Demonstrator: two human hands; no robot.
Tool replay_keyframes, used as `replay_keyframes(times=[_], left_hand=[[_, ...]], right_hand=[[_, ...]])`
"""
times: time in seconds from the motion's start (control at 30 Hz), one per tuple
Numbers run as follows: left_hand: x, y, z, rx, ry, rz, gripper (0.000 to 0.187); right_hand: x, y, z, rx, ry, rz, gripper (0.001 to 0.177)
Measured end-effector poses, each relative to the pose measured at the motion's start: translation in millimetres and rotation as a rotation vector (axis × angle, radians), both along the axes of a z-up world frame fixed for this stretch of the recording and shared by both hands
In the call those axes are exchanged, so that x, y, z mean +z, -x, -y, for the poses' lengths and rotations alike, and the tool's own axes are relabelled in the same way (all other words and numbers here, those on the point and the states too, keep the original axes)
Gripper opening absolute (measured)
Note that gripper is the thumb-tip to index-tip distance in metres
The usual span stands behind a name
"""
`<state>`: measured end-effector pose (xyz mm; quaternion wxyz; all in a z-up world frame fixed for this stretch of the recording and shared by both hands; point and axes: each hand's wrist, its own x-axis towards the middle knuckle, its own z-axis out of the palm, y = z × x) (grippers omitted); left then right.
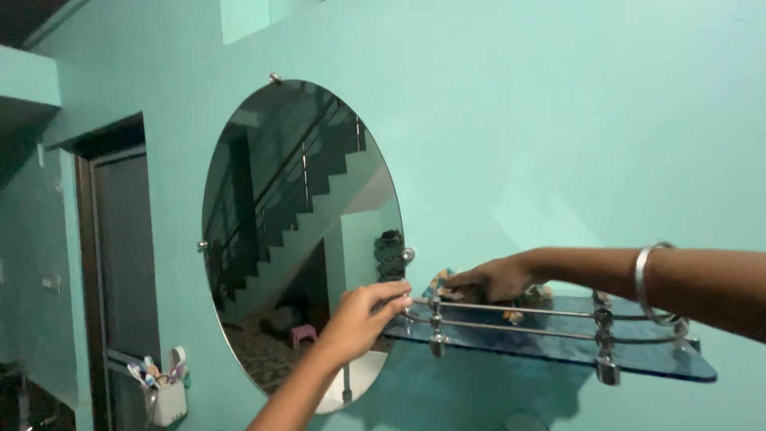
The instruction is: The person removes various toiletries and accessories from a glass shelf above a bathroom sink and places them on the counter. They then use a cloth to wipe the shelf surface and metal frame, rinsing the cloth in the sink midway through. The person continues wiping the shelf until the end of the clip.
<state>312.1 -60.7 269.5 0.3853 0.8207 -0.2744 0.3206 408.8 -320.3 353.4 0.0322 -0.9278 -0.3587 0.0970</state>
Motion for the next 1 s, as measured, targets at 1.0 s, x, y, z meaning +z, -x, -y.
replay_keyframes(times=[1.0], left_hand=[[12,10,1,0.051,-0.068,-0.050,0.041]], right_hand=[[-1,-25,-48,0.037,0.247,0.177,0.071]])
